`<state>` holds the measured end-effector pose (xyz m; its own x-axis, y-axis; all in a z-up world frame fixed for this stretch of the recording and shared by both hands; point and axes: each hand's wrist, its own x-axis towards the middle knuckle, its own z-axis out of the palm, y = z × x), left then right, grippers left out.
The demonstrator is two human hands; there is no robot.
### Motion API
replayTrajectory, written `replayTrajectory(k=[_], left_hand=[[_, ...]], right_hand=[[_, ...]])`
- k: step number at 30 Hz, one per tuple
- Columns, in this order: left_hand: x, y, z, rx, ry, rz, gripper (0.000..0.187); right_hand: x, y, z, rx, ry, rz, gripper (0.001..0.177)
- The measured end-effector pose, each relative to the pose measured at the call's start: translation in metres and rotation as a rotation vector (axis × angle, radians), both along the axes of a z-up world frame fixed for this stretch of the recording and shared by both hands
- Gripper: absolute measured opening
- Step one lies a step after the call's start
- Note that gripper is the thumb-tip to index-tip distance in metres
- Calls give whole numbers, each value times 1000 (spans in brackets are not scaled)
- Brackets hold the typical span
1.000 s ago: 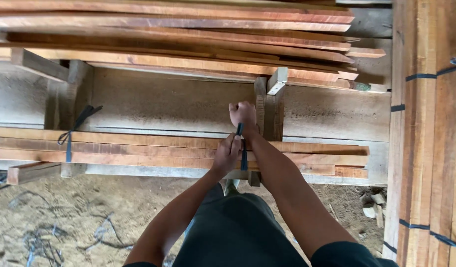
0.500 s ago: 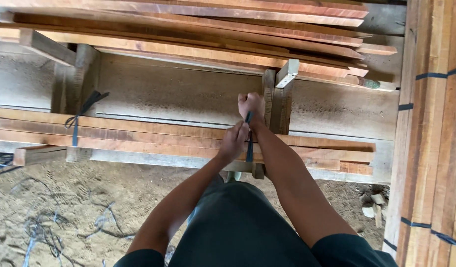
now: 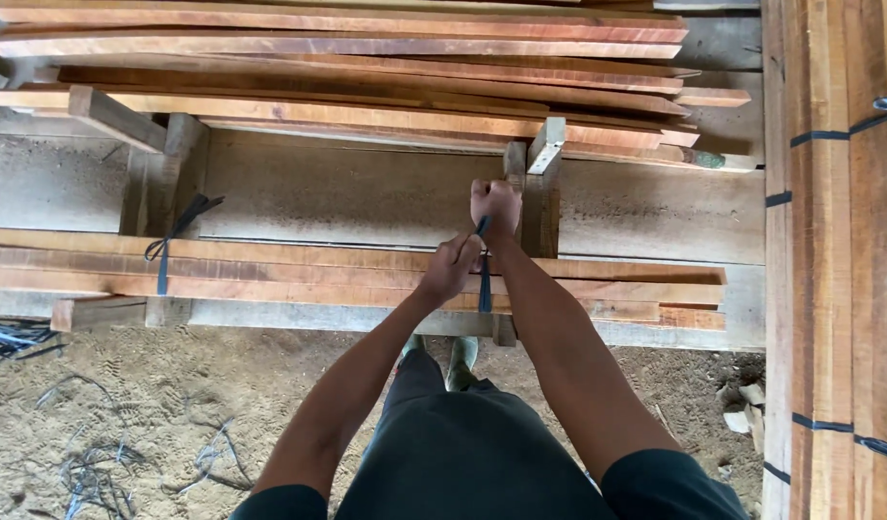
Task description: Bundling small wooden planks together using plastic strapping ties.
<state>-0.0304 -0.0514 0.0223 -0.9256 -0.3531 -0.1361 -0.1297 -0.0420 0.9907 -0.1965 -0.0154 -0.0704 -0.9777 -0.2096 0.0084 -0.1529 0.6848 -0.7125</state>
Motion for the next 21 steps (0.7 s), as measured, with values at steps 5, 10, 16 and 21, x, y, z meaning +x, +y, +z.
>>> replayTrajectory(k=[5, 10, 16, 21], left_hand=[[3, 6, 16, 33, 70, 69, 46], [4, 3, 8, -87, 51, 41, 46], [-1, -1, 9, -116, 9, -12, 49], [-6, -8, 43, -89, 19, -49, 40]], right_hand=[[11, -1, 25, -11, -80, 66, 41], [13, -9, 18, 37, -143, 125, 47], [11, -12, -14, 148, -188, 219, 42], [16, -18, -38, 392, -103, 282, 46]])
